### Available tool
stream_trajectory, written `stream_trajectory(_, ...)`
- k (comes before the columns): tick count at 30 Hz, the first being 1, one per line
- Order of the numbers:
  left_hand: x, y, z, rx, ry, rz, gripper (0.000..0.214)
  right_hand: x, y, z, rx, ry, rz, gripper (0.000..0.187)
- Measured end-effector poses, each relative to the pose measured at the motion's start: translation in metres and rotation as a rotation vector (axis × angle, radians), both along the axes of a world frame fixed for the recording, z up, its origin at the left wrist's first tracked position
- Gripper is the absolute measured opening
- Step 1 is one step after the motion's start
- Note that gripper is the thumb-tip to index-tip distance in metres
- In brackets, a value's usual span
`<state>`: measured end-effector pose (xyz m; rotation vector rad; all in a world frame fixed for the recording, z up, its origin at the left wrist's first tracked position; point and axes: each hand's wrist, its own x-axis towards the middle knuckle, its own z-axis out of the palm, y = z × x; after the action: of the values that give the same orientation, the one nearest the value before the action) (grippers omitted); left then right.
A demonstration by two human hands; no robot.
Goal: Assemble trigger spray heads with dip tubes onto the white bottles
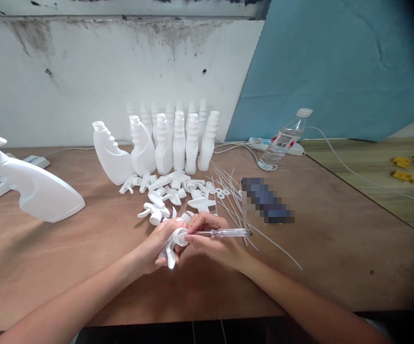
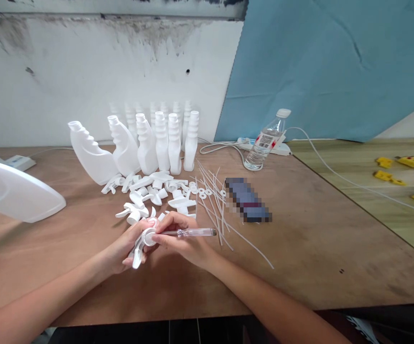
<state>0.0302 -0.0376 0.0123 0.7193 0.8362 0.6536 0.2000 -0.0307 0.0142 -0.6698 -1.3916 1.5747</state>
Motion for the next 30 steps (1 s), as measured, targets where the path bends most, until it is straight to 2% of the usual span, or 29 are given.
stream_trajectory(3, -0.004, 0.004, 0.004, 0.083, 0.054, 0.014, 0.034, 0.008, 0.008, 0.001, 0.001, 0.037, -0.075, 0.017)
stream_trajectory(5, -0.013, 0.011, 0.009, 0.191, 0.127, 0.109, 0.031, 0.019, 0.019, 0.001, 0.043, 0.005, -0.216, 0.018)
stream_trajectory(7, -0.027, 0.022, 0.014, 0.360, 0.228, 0.247, 0.031, 0.035, 0.034, 0.002, 0.165, -0.154, -0.429, 0.018)
stream_trajectory(10, -0.058, 0.042, 0.015, 0.634, 0.466, 0.465, 0.034, 0.061, 0.057, 0.000, 0.384, -0.510, -0.740, 0.017)
stream_trajectory(13, -0.090, 0.062, 0.007, 0.845, 0.909, 0.583, 0.034, 0.082, 0.076, -0.006, 0.521, -0.734, -0.846, 0.017)
stream_trajectory(15, -0.106, 0.071, -0.001, 0.966, 1.191, 0.542, 0.032, 0.090, 0.085, -0.013, 0.506, -0.780, -0.846, 0.020)
stream_trajectory(17, -0.115, 0.078, -0.010, 1.070, 1.326, 0.485, 0.031, 0.094, 0.091, -0.018, 0.457, -0.778, -0.846, 0.023)
stream_trajectory(22, -0.120, 0.085, -0.020, 1.253, 1.305, 0.396, 0.029, 0.098, 0.094, -0.024, 0.403, -0.749, -0.841, 0.031)
stream_trajectory(27, -0.119, 0.084, -0.015, 1.532, 1.299, 0.055, 0.026, 0.095, 0.089, -0.020, 0.401, -0.741, -0.832, 0.031)
stream_trajectory(30, -0.119, 0.080, -0.009, 1.499, 1.303, -0.062, 0.028, 0.093, 0.086, -0.019, 0.403, -0.733, -0.829, 0.031)
